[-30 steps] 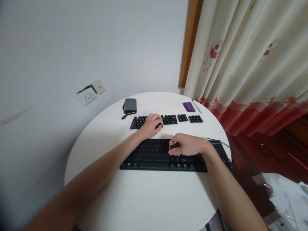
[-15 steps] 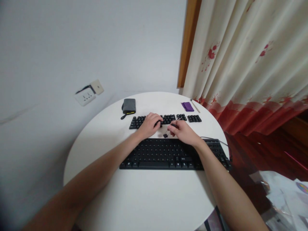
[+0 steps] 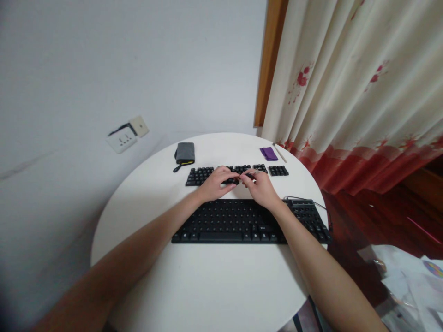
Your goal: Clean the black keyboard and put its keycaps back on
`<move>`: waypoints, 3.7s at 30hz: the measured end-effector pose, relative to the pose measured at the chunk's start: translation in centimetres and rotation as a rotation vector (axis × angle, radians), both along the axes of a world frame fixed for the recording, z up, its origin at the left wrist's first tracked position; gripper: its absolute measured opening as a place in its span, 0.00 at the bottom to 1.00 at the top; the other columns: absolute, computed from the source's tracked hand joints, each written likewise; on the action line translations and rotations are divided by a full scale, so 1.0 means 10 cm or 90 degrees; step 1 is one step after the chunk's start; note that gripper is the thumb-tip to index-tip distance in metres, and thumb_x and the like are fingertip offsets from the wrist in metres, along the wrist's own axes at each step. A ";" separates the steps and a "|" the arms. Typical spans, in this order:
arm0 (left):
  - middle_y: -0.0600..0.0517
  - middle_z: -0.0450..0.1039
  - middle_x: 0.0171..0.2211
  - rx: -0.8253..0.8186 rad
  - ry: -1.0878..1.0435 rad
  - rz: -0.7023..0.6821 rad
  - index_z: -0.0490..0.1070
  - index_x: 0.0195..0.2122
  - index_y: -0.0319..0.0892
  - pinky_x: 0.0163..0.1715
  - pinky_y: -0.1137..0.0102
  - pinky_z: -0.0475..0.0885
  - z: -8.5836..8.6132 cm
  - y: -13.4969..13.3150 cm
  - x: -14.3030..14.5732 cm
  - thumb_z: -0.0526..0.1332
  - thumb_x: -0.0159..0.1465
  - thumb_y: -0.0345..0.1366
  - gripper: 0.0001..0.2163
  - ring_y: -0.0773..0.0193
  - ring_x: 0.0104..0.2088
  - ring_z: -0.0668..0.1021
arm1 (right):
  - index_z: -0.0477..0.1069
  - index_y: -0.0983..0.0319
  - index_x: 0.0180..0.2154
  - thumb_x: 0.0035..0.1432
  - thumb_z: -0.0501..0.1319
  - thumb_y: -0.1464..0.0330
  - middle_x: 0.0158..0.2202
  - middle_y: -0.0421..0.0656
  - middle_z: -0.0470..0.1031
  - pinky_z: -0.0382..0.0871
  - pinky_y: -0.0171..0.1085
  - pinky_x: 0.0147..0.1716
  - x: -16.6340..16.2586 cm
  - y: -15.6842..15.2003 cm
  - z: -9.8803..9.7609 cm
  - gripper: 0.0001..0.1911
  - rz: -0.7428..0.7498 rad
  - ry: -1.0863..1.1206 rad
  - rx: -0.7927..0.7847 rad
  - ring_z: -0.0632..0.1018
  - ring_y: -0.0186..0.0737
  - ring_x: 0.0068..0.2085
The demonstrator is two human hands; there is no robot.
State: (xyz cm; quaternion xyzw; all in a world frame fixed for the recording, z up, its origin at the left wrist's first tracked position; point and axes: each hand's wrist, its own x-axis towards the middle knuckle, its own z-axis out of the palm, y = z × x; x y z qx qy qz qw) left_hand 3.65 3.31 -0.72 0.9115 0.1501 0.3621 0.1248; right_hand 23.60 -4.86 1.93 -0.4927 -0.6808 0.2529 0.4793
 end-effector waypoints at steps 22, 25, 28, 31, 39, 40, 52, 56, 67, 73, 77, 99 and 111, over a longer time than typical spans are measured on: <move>0.48 0.73 0.51 0.121 0.121 0.041 0.76 0.46 0.47 0.55 0.57 0.67 0.09 -0.07 0.00 0.59 0.70 0.37 0.08 0.55 0.53 0.69 | 0.71 0.63 0.31 0.59 0.60 0.48 0.27 0.47 0.80 0.74 0.34 0.27 -0.05 0.08 -0.14 0.24 -0.069 0.127 -0.148 0.81 0.40 0.28; 0.48 0.72 0.51 0.141 0.152 0.033 0.75 0.46 0.47 0.56 0.57 0.66 0.11 -0.11 -0.01 0.58 0.70 0.36 0.08 0.54 0.54 0.68 | 0.72 0.63 0.30 0.62 0.59 0.50 0.26 0.47 0.80 0.73 0.35 0.26 -0.04 0.08 -0.15 0.22 -0.062 0.077 -0.111 0.81 0.40 0.27; 0.48 0.72 0.51 0.165 0.173 0.032 0.75 0.47 0.47 0.56 0.58 0.65 0.13 -0.13 -0.01 0.57 0.71 0.36 0.09 0.54 0.54 0.68 | 0.72 0.64 0.29 0.63 0.58 0.52 0.26 0.48 0.80 0.72 0.34 0.25 -0.04 0.07 -0.14 0.22 -0.075 0.067 -0.100 0.81 0.40 0.27; 0.48 0.73 0.51 0.184 0.152 0.050 0.74 0.48 0.46 0.56 0.58 0.64 0.13 -0.13 -0.02 0.56 0.71 0.37 0.09 0.54 0.54 0.67 | 0.70 0.63 0.30 0.64 0.58 0.54 0.26 0.49 0.81 0.70 0.32 0.21 -0.07 0.06 -0.11 0.20 -0.107 0.124 -0.136 0.81 0.40 0.26; 0.46 0.72 0.48 0.091 0.040 0.129 0.74 0.47 0.45 0.55 0.57 0.65 0.12 -0.08 -0.03 0.58 0.70 0.38 0.09 0.54 0.52 0.70 | 0.71 0.63 0.29 0.63 0.60 0.56 0.28 0.50 0.82 0.72 0.34 0.25 -0.05 0.05 -0.13 0.18 -0.091 0.056 -0.129 0.82 0.41 0.28; 0.46 0.72 0.48 0.080 0.033 0.142 0.74 0.47 0.46 0.56 0.57 0.65 0.15 -0.07 -0.04 0.59 0.70 0.38 0.08 0.54 0.52 0.69 | 0.71 0.63 0.29 0.63 0.60 0.56 0.28 0.50 0.81 0.73 0.34 0.26 -0.04 0.06 -0.12 0.18 -0.100 0.061 -0.126 0.82 0.41 0.28; 0.49 0.69 0.53 0.064 0.218 0.156 0.79 0.30 0.46 0.51 0.50 0.64 0.42 0.03 0.29 0.71 0.56 0.36 0.03 0.46 0.55 0.66 | 0.72 0.63 0.30 0.63 0.57 0.54 0.30 0.51 0.81 0.74 0.37 0.26 0.20 0.08 0.12 0.19 -0.322 0.242 0.026 0.80 0.41 0.27; 0.48 0.69 0.52 0.044 0.238 0.173 0.79 0.29 0.45 0.50 0.51 0.65 0.18 0.11 0.32 0.70 0.57 0.37 0.03 0.47 0.53 0.67 | 0.72 0.63 0.30 0.62 0.58 0.52 0.29 0.50 0.81 0.74 0.37 0.26 0.20 0.09 0.11 0.20 -0.317 0.248 0.028 0.79 0.41 0.27; 0.49 0.69 0.52 0.047 0.204 0.204 0.79 0.34 0.45 0.49 0.51 0.64 0.05 0.10 0.18 0.70 0.58 0.36 0.04 0.48 0.52 0.66 | 0.73 0.64 0.30 0.63 0.57 0.55 0.29 0.50 0.80 0.74 0.39 0.30 0.18 0.10 0.06 0.20 -0.290 0.218 0.033 0.79 0.41 0.27; 0.48 0.68 0.53 0.061 0.184 0.219 0.74 0.45 0.46 0.51 0.52 0.64 0.05 0.07 0.22 0.70 0.57 0.36 0.15 0.48 0.52 0.66 | 0.73 0.64 0.29 0.63 0.57 0.54 0.29 0.50 0.80 0.74 0.38 0.29 0.17 0.10 0.08 0.20 -0.282 0.223 0.035 0.79 0.40 0.27; 0.47 0.67 0.53 0.059 0.185 0.237 0.72 0.49 0.47 0.50 0.52 0.64 0.03 0.09 0.23 0.70 0.57 0.36 0.19 0.47 0.53 0.66 | 0.73 0.64 0.30 0.63 0.57 0.56 0.30 0.50 0.81 0.73 0.39 0.29 0.15 0.10 0.08 0.19 -0.266 0.216 0.034 0.79 0.40 0.27; 0.49 0.64 0.56 0.036 0.225 0.193 0.76 0.42 0.48 0.52 0.52 0.62 0.01 0.11 0.22 0.67 0.60 0.35 0.09 0.48 0.55 0.64 | 0.72 0.64 0.30 0.62 0.58 0.55 0.30 0.50 0.81 0.68 0.36 0.23 0.13 0.10 0.07 0.18 -0.233 0.233 0.017 0.79 0.40 0.26; 0.49 0.63 0.58 0.045 0.239 0.187 0.78 0.37 0.47 0.53 0.52 0.63 0.00 0.11 0.23 0.66 0.61 0.35 0.03 0.48 0.56 0.64 | 0.72 0.64 0.30 0.62 0.59 0.55 0.30 0.50 0.81 0.68 0.36 0.23 0.11 0.11 0.05 0.18 -0.224 0.238 0.008 0.79 0.39 0.26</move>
